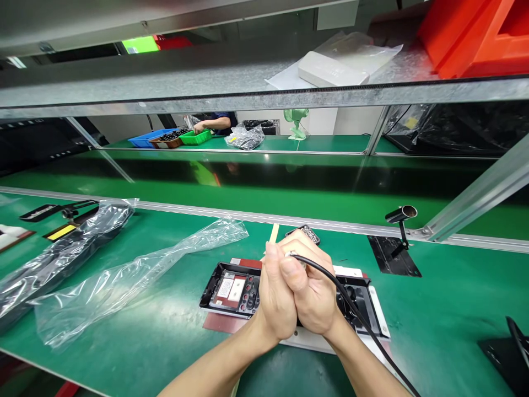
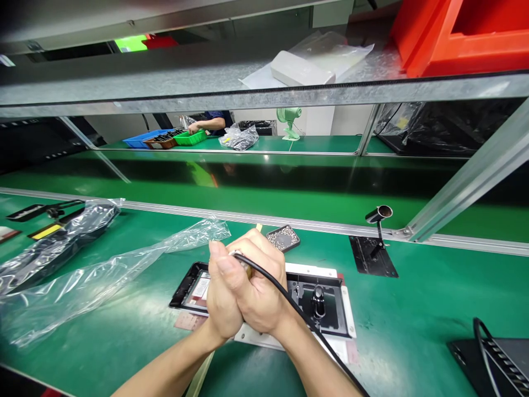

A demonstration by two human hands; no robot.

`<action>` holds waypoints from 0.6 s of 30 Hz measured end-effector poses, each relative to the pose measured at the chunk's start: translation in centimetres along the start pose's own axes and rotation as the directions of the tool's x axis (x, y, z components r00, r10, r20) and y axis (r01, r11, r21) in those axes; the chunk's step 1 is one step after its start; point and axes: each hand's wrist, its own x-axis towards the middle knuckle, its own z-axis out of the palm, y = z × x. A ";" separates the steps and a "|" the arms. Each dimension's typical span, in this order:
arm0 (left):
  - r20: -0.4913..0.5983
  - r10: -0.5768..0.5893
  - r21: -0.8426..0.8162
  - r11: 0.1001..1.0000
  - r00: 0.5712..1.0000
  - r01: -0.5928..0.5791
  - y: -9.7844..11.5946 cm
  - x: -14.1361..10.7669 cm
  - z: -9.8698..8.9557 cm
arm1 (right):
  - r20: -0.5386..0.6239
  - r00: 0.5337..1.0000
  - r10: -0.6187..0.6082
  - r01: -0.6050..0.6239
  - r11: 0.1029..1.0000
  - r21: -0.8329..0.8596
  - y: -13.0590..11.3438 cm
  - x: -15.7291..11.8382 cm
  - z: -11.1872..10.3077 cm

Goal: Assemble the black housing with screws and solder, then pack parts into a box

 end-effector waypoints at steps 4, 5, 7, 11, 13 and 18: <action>-0.043 -0.006 0.016 1.000 0.999 0.006 0.0 0.1 0.0 | 0.001 1.000 -0.004 0.004 1.000 -0.008 0.0 0.1 -0.1; -0.039 -0.011 0.014 1.000 0.999 0.011 0.0 0.1 0.0 | -0.001 1.000 -0.007 0.007 1.000 -0.010 0.1 0.0 -0.1; -0.021 -0.041 0.002 0.999 0.999 0.041 0.1 0.1 0.0 | -0.002 1.000 -0.006 0.006 1.000 -0.017 0.1 -0.1 -0.1; -0.017 -0.098 -0.026 0.995 0.995 0.098 0.3 0.1 -0.1 | 0.003 1.000 0.018 -0.017 1.000 -0.018 0.3 -0.4 -0.2; -0.004 -0.101 -0.043 0.994 0.995 0.101 0.4 0.1 -0.1 | 0.005 1.000 0.021 -0.021 1.000 -0.010 0.4 -0.4 -0.2; 0.032 -0.097 -0.031 0.995 0.995 0.098 0.5 0.0 -0.1 | 0.003 1.000 0.011 -0.011 1.000 -0.001 0.2 -0.3 -0.2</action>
